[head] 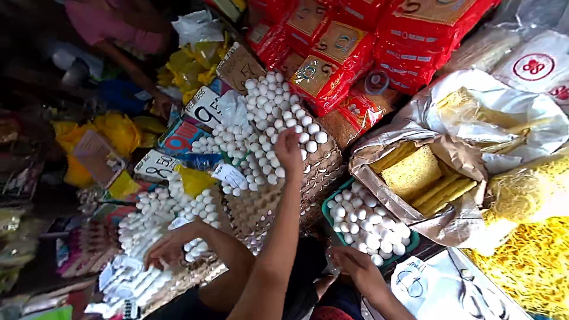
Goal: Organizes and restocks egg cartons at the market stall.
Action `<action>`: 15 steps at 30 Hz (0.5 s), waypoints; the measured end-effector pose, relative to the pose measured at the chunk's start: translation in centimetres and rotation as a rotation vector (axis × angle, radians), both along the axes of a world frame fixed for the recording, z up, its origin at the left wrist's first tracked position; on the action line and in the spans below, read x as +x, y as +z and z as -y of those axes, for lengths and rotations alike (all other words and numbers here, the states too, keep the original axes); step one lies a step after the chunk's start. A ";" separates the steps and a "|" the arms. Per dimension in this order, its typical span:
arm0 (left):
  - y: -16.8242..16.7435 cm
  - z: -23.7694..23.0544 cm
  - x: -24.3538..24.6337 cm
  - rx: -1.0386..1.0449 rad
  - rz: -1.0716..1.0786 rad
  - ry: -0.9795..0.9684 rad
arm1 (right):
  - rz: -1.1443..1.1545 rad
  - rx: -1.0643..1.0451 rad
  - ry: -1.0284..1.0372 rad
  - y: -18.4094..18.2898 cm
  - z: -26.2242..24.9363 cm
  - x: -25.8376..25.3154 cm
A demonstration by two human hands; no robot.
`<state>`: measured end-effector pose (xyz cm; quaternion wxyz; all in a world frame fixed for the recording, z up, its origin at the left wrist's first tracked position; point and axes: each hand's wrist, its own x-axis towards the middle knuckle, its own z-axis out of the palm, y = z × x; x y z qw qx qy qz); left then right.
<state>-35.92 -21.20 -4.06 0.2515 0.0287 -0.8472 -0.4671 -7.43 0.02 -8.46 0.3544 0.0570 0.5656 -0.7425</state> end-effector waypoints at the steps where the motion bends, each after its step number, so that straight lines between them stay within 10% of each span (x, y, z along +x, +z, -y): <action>1: -0.6 -2.1 4.0 0.007 0.005 -0.015 | -0.010 0.029 0.016 0.1 -1.4 2.3; 8: -4.7 -13.9 25.5 0.227 0.101 -0.188 | 0.025 0.156 -0.094 -0.1 -11.9 16.9; 15: -2.0 -19.5 33.9 0.234 0.141 -0.389 | 0.037 0.201 -0.368 2.1 -19.3 28.6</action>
